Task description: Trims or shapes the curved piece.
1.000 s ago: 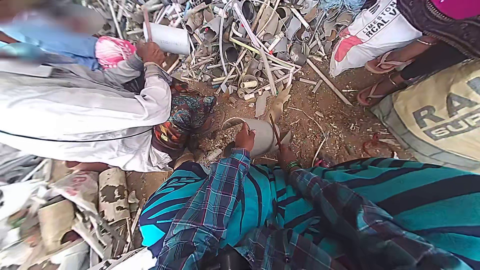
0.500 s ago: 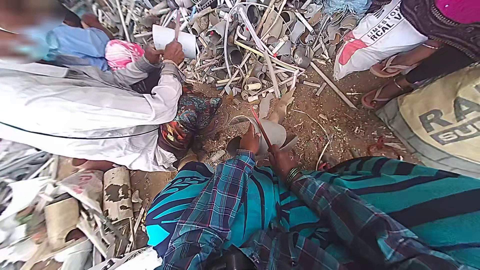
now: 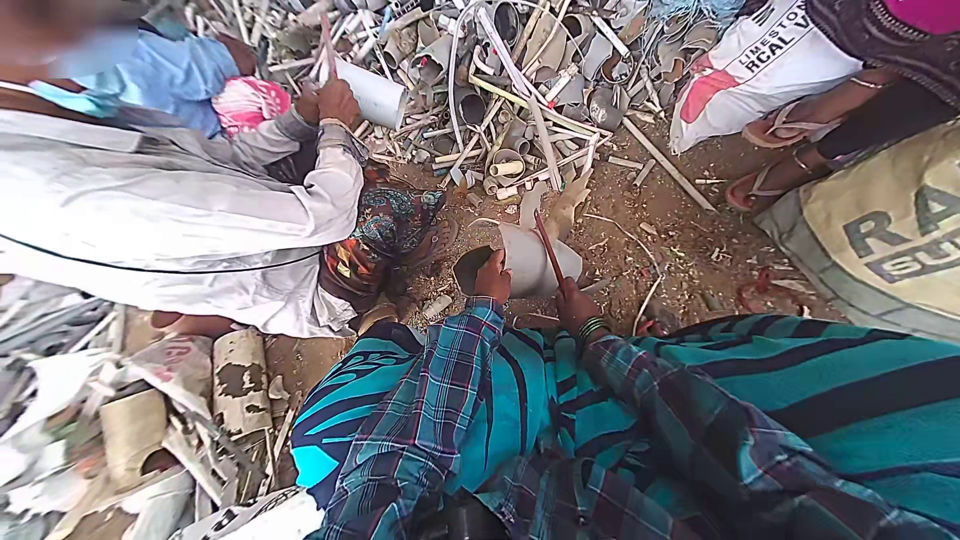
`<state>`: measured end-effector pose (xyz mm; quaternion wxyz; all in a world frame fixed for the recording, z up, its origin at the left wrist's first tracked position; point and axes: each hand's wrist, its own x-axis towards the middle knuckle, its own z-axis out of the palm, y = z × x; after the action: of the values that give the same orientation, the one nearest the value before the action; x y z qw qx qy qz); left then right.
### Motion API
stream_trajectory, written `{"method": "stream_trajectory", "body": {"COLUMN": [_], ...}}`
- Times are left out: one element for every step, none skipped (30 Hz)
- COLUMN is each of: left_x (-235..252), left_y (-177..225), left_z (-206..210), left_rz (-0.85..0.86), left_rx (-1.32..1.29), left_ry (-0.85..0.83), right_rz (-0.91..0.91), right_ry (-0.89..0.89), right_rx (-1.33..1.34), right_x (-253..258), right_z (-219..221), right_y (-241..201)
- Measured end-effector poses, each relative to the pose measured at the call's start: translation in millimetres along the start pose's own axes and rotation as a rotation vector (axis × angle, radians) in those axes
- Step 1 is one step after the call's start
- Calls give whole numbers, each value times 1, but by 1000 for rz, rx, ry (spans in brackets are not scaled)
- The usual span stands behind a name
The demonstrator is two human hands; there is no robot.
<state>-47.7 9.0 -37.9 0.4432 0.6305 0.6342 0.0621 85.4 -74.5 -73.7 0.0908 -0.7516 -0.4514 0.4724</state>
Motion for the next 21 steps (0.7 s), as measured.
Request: {"method": "stream_trajectory", "body": {"left_x": [0,0,-1,-2,-3,-4,-6,-8,-9,-11,-12,-13,-13,-13,-12,-10,-10,-9,-8,-9,-11], "left_y": [-1,-2,-2,-2,-2,-4,-5,-4,-2,1,2,4,6,7,6,5,1,-1,0,3,6], "left_z": [0,0,0,0,0,2,3,5,5,5,5,4,4,4,4,5,6,7,7,6,7], "left_rz": [6,14,18,23,22,24,23,20,18,15,17,22,26,27,28,28,24,18,12,2,-5], "left_rx": [-1,-2,2,14,32,37,34,24,13,10,15,28,41,51,56,53,45,40,39,45,54], "left_ry": [-3,-5,-10,-15,-20,-21,-21,-25,-31,-38,-43,-44,-45,-45,-43,-38,-32,-25,-23,-28,-37], "right_rz": [24,17,-26,-99,-168,-192,-170,-112,-30,41,69,51,-3,-72,-127,-145,-121,-63,6,61,83], "right_ry": [2,-8,-21,-29,-34,-36,-25,-8,3,9,8,5,-3,-13,-24,-21,-9,7,24,26,20], "right_rx": [13,15,7,-12,-33,-45,-45,-35,-11,21,26,16,-3,-29,-42,-36,-21,3,34,47,43], "right_x": [3,1,-7,-16,-24,-27,-26,-20,-9,1,7,5,-3,-14,-23,-26,-23,-15,-2,7,10], "right_z": [-2,-3,-4,-3,-1,2,5,6,3,1,0,-2,-3,-1,1,4,7,8,6,3,0], "right_y": [2,-2,-8,-16,-22,-24,-22,-15,-8,-1,4,1,-7,-16,-24,-26,-20,-11,-2,5,7]}}
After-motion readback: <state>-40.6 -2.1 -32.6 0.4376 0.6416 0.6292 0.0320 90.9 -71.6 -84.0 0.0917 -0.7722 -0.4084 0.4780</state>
